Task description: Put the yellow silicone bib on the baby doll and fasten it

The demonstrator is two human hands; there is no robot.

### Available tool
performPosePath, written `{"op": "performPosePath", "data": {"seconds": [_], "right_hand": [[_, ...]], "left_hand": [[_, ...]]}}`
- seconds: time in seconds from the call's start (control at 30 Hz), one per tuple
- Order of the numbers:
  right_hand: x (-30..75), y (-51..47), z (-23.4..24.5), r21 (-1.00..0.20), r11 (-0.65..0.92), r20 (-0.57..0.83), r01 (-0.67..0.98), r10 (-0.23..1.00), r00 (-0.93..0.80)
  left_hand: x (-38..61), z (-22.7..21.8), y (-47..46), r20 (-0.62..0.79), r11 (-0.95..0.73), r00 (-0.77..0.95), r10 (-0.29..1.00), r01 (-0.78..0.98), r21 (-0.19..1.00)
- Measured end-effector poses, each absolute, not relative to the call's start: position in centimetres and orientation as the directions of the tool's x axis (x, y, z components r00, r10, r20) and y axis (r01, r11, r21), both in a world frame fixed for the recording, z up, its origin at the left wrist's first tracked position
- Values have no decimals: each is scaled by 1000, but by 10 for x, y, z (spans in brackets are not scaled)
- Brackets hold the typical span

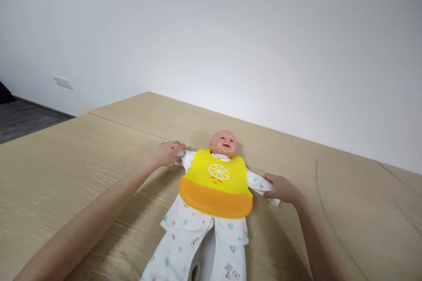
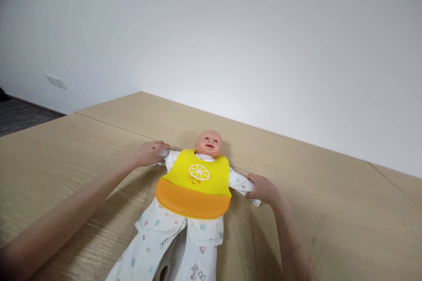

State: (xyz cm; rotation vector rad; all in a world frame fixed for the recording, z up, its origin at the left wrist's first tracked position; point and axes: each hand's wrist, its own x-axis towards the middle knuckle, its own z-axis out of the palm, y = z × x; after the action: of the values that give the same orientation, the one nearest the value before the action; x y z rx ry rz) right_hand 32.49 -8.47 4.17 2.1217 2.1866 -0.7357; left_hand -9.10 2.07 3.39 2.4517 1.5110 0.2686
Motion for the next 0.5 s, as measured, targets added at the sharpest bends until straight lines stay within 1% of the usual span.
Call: {"op": "performPosePath", "data": {"seconds": [0.07, 0.13, 0.23, 0.37, 0.43, 0.5], "right_hand": [[328, -87, 42, -319, -84, -373, 944, 927, -44], [328, -88, 42, -308, -123, -397, 943, 918, -10], [324, -88, 41, -299, -139, -408, 944, 913, 5], [320, -90, 48, -328, -189, -456, 926, 889, 20], [319, -93, 56, -388, -196, -479, 901, 878, -15], [320, -97, 63, -444, -192, -467, 875, 883, -43]], "left_hand": [[-94, 35, 22, -16, -439, 457, 889, 864, 247], [-98, 36, 23, -105, -428, 461, 881, 872, 238], [-106, 41, 21, -206, -398, 440, 874, 892, 216], [-112, 52, 13, -367, -323, 398, 840, 913, 251], [-113, 55, 11, -378, -315, 405, 833, 907, 279], [-114, 57, 10, -342, -323, 428, 837, 890, 322]]}}
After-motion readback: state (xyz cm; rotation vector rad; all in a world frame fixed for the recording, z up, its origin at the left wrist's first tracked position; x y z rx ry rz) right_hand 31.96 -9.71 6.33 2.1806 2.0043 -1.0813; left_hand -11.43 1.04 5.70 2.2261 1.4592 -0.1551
